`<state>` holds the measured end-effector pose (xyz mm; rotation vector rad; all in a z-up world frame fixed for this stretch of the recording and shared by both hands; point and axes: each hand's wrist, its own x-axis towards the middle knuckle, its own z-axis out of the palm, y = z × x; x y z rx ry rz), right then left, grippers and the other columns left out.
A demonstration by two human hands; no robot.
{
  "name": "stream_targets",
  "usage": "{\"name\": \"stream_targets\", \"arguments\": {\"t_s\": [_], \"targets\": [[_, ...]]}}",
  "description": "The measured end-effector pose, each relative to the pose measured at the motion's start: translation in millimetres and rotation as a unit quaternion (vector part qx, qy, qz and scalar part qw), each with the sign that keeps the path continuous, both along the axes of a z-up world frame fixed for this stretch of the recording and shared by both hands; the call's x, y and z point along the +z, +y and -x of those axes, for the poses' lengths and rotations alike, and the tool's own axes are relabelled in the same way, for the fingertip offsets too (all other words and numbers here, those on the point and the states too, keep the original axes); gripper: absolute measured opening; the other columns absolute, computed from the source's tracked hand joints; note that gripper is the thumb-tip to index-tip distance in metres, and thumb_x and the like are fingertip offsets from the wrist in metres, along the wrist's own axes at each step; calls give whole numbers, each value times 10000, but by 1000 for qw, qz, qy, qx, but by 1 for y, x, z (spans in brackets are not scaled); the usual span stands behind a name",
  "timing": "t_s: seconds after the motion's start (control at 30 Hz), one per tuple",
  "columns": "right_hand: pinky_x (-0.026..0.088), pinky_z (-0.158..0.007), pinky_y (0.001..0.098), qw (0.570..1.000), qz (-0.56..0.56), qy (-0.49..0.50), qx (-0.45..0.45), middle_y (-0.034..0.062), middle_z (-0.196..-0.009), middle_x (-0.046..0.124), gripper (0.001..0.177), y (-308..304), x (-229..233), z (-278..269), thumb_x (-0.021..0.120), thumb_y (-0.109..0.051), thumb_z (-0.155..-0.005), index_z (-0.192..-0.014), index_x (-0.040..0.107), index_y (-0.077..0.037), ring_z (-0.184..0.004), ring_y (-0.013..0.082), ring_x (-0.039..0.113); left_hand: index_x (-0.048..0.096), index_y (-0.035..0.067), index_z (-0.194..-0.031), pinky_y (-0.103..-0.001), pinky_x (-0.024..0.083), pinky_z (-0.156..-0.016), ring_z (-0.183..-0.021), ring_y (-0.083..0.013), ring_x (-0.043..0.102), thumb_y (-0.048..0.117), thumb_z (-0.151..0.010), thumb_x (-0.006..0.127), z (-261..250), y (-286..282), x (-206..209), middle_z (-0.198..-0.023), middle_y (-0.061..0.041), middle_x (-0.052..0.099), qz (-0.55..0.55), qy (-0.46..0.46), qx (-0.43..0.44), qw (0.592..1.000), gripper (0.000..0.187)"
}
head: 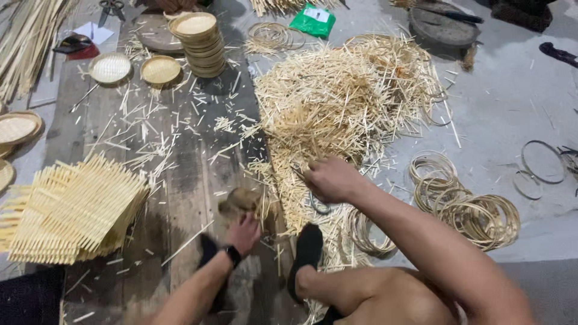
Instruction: The person sits on the floor and assembles small round bamboo trays by placing a woven mat into a circular frame, then uses shears to trim the excess bamboo strips flush with the frame. The person repeats this process for multiple units, stacking the finished trays.
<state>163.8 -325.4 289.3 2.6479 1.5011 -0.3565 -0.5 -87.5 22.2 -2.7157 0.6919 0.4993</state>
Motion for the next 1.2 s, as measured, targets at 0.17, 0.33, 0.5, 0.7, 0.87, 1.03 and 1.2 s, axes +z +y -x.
{"name": "stream_targets", "arguments": {"t_s": [0.17,0.33,0.5,0.7,0.87,1.03,1.2], "targets": [[522,-797,503,988,-84,117,-50,173,-903,660,238,-26,-56,0,644,-281,-921,-922,709,-52,-874,397,648,752,127,-1061,-605,276,-1155,-1300,-372,493,178,-888,596,59,-48,39,-1283,-153,649,70,123,-79,987,238],[483,-910,504,967,-142,189,-90,202,-1080,643,487,14,-164,8,714,-373,-866,-1222,641,-49,-1054,409,606,685,21,-917,-502,417,-936,-1027,-361,599,200,-780,637,68,-38,49,-961,-166,663,269,16,-44,962,231],[337,-1116,543,953,-246,176,17,285,-1413,468,981,96,-232,43,833,-522,-694,-1414,440,15,-1325,477,428,668,60,-896,-493,458,-894,-916,-315,636,168,-766,658,56,20,29,-890,-132,656,295,-74,93,948,170],[229,-1177,632,961,-112,190,169,262,-1489,418,1193,130,-238,49,878,-651,-584,-1474,377,-35,-1414,476,365,692,84,-839,-470,514,-696,-786,-321,652,153,-846,690,27,82,48,-772,-111,671,327,-142,329,875,70],[304,-1122,612,969,-111,164,149,191,-1326,561,1127,125,-235,37,869,-550,-626,-1522,394,-60,-1231,378,521,751,106,-870,-441,529,-719,-775,-289,664,177,-866,717,9,93,77,-761,-81,698,387,-202,384,813,78],[430,-929,505,961,-263,84,31,169,-1236,627,941,117,-237,36,875,-516,-673,-1414,526,-53,-1126,324,575,767,102,-882,-434,528,-737,-795,-278,692,166,-844,744,-5,89,73,-806,-91,730,409,-253,419,770,79],[443,-892,469,985,-134,112,0,162,-1183,639,884,125,-237,39,886,-446,-632,-1371,591,-61,-1077,332,578,780,102,-926,-425,543,-760,-829,-314,701,188,-835,755,-7,65,53,-857,-127,740,443,-249,440,741,128]]}}
